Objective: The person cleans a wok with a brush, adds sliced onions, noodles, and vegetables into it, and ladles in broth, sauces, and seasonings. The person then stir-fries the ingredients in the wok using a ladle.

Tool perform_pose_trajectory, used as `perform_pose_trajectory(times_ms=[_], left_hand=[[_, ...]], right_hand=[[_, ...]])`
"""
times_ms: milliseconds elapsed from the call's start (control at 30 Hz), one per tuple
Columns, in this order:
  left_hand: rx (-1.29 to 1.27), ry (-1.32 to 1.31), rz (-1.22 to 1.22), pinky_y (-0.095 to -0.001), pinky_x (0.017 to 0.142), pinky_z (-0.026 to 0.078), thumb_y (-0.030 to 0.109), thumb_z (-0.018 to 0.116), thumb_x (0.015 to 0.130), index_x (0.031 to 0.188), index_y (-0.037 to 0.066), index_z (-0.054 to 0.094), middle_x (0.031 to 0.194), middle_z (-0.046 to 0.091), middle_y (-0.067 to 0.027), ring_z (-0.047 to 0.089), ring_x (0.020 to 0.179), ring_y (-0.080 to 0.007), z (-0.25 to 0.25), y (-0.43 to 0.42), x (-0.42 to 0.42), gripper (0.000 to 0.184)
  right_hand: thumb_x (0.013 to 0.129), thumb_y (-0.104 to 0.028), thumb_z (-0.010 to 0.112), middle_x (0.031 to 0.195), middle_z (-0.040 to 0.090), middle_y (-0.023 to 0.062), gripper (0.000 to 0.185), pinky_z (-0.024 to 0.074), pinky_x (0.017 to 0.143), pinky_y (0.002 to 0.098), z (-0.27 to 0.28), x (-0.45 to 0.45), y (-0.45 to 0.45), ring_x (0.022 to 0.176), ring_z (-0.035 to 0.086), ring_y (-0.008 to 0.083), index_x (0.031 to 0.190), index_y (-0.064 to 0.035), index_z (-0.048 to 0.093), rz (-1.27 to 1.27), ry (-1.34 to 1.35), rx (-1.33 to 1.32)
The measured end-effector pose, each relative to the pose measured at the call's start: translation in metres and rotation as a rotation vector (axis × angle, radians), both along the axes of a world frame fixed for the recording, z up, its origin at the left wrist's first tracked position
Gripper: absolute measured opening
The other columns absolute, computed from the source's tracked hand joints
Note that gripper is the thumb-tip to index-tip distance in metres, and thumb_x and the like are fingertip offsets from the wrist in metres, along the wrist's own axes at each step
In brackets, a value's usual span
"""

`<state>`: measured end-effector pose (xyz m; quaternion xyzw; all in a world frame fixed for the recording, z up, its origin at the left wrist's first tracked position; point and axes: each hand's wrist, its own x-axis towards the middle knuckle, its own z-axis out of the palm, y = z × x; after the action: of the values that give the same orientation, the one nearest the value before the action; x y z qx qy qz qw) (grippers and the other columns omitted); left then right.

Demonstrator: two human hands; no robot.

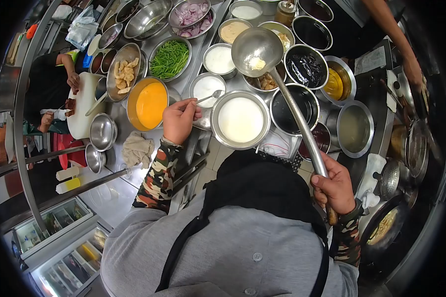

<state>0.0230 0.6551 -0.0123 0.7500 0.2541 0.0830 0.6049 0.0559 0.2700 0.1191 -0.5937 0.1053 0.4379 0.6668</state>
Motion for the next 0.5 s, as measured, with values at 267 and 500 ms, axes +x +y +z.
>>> perform_pose_trajectory(times_ms=[267, 500], left_hand=[[-0.273, -0.008, 0.094, -0.0248, 0.058, 0.053, 0.011, 0.057, 0.093, 0.103, -0.010, 0.063, 0.079, 0.067, -0.0127, 0.066, 0.065, -0.0163, 0.001, 0.021, 0.005, 0.024], [-0.316, -0.004, 0.114, -0.0253, 0.059, 0.053, 0.010, 0.057, 0.092, 0.103, -0.011, 0.062, 0.079, 0.066, -0.0126, 0.065, 0.064, -0.0172, -0.008, 0.023, 0.006, 0.023]], right_hand=[[0.086, -0.003, 0.055, 0.056, 0.044, -0.0011, 0.064, 0.0297, 0.031, 0.0212, 0.002, 0.000, 0.001, 0.035, 0.036, 0.0055, 0.145, -0.0027, 0.030, 0.006, -0.038, -0.025], [0.085, -0.002, 0.056, 0.056, 0.046, -0.0007, 0.063, 0.0293, 0.032, 0.0207, 0.006, -0.002, 0.001, 0.035, 0.036, 0.0054, 0.143, -0.0002, 0.032, 0.000, -0.047, -0.005]])
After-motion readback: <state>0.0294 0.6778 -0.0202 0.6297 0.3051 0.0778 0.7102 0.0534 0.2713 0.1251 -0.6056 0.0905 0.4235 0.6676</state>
